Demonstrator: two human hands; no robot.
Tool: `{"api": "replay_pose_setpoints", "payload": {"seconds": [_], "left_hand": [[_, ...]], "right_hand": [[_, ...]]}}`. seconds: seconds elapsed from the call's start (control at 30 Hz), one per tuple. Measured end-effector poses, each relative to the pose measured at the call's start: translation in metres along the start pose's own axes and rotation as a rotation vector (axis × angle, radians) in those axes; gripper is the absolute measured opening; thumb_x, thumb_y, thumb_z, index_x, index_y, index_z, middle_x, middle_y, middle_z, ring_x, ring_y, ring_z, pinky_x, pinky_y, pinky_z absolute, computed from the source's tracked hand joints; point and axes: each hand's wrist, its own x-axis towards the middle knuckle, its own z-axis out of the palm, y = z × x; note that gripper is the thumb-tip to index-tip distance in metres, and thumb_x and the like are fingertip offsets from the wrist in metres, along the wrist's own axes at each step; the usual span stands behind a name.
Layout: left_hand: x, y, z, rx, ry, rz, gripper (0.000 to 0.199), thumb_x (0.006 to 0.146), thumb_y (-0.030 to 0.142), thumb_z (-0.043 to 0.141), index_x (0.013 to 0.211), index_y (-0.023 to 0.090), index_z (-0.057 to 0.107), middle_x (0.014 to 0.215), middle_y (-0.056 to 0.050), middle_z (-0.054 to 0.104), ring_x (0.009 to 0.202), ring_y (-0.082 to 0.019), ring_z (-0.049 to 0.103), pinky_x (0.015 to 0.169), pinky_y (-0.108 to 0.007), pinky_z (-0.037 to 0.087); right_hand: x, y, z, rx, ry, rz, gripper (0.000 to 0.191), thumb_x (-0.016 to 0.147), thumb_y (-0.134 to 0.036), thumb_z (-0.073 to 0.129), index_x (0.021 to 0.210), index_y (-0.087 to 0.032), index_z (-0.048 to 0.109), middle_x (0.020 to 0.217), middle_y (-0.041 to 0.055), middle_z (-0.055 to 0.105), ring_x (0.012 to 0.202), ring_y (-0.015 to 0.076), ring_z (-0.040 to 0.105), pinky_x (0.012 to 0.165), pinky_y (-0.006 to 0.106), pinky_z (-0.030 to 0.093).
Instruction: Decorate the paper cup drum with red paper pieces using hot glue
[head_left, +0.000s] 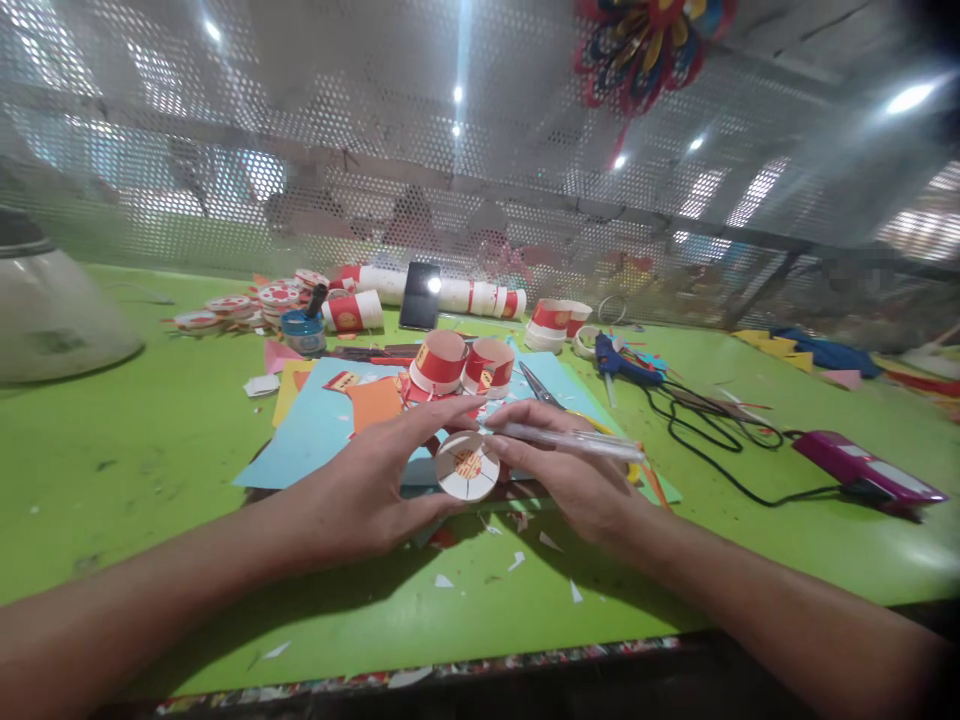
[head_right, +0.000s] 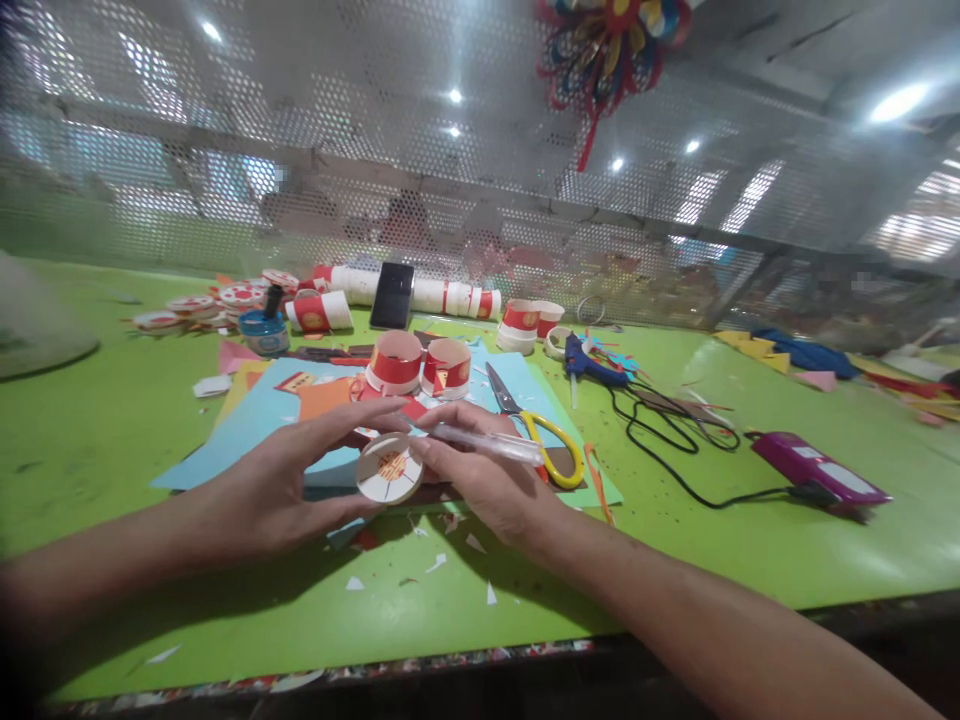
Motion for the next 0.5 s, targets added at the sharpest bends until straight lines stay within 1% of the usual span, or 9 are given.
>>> {"api": "replay_pose_setpoints", "payload": {"seconds": [0.13,0.27,0.33,0.5], "left_hand": [[0.002,0.003,0.002,0.074,0.059,0.02,0.068,0.084,0.028,0.066,0.143,0.03,0.033,0.133,-0.008,0.057,0.115,-0.025,0.057,0.098,-0.041,0.048],[0.005,0.008,0.003,0.131,0.118,-0.029,0.056,0.087,0.031,0.061,0.138,0.025,0.038,0.13,-0.012,0.053,0.115,-0.026,0.054,0.096,-0.044,0.047],[0.005,0.011,0.004,0.162,0.107,-0.042,0.054,0.088,0.03,0.058,0.138,0.024,0.038,0.128,-0.012,0.05,0.114,-0.026,0.053,0.096,-0.044,0.047],[0.003,0.014,0.008,0.165,-0.007,-0.073,0.047,0.089,0.029,0.057,0.133,0.022,0.043,0.114,-0.01,0.049,0.101,-0.023,0.054,0.089,-0.04,0.048]], "right_hand": [[-0.003,-0.003,0.003,-0.017,0.009,-0.029,0.023,0.074,-0.033,0.078,0.088,-0.02,0.065,0.079,0.0022,0.072,0.07,0.0156,0.067,0.064,0.03,0.055],[-0.004,-0.002,0.007,0.003,-0.04,0.004,0.024,0.076,-0.035,0.077,0.091,-0.021,0.064,0.073,-0.0005,0.068,0.068,0.0148,0.065,0.067,0.032,0.054],[-0.005,-0.001,0.008,-0.003,-0.036,0.017,0.023,0.076,-0.032,0.077,0.09,-0.021,0.063,0.071,-0.0009,0.067,0.067,0.0144,0.064,0.067,0.031,0.053],[-0.006,0.0,0.007,0.007,-0.043,0.011,0.023,0.076,-0.03,0.077,0.091,-0.019,0.062,0.074,0.0005,0.068,0.068,0.0144,0.064,0.066,0.029,0.053]]}}
